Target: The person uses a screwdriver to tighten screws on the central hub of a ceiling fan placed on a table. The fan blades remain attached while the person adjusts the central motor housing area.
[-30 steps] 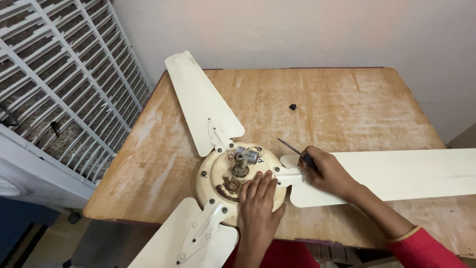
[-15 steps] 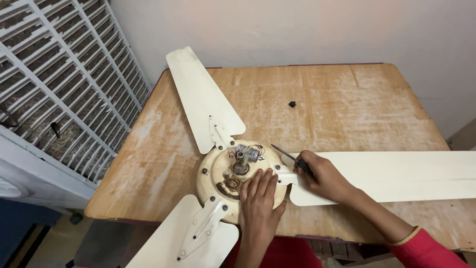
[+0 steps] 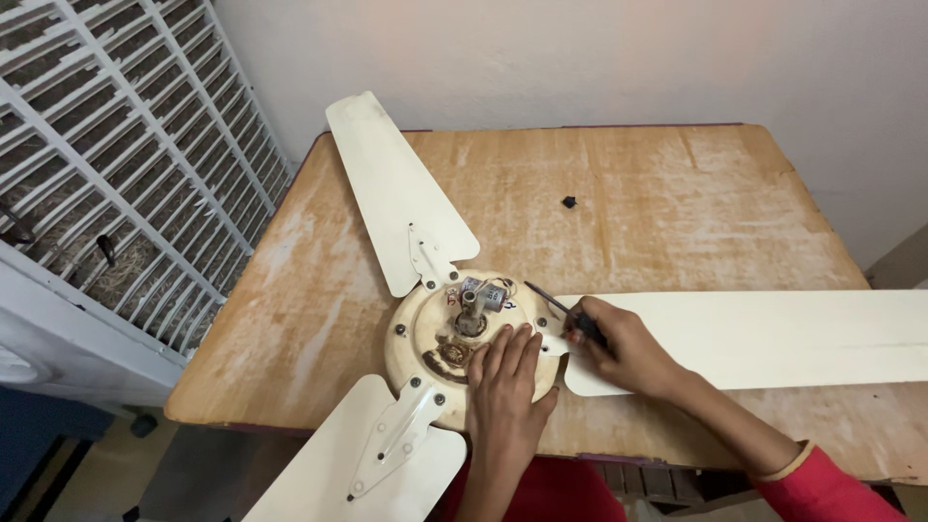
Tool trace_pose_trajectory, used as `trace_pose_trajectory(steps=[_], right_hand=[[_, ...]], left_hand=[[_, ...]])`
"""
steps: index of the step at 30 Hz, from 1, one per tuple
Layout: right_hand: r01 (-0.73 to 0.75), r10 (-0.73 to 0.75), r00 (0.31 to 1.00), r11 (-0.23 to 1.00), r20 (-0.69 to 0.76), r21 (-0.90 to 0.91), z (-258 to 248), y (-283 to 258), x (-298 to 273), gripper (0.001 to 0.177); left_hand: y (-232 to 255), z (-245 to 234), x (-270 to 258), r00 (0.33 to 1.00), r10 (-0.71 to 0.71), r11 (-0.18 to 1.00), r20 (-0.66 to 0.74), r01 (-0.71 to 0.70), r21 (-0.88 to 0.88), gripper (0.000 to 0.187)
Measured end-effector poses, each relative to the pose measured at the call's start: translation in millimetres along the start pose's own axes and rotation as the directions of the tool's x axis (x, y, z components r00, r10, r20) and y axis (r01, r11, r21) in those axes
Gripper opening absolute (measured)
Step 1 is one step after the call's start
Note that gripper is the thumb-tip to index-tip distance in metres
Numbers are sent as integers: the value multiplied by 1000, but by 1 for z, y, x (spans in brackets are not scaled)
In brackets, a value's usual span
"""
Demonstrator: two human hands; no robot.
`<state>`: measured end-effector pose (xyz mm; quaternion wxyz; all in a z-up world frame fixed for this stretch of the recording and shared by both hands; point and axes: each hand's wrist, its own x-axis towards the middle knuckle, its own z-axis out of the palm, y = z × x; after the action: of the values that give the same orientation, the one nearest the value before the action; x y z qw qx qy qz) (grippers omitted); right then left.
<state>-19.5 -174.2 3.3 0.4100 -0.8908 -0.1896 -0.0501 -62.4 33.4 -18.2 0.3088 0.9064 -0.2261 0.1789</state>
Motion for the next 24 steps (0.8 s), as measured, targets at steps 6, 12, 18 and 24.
trace_pose_trajectory(steps=[6,12,18,24], right_hand=[[3,-4,1000,998,30,59,9,-3,2,26],[19,-20,999,1000,31,14,13,-11,3,24],[2,1,998,998,55,-61,13,-26,7,21],[31,-10,993,982,117,-184,9,-41,17,22]], left_hand=[[-1,-2,0,1000,-13,1000,-4,13,-16,73],[0,-3,0,999,-28,999,14,29,-22,72],[0,-5,1,999,-28,999,17,28,-22,72],[-5,-3,1,998,-6,998,-62,2,-65,57]])
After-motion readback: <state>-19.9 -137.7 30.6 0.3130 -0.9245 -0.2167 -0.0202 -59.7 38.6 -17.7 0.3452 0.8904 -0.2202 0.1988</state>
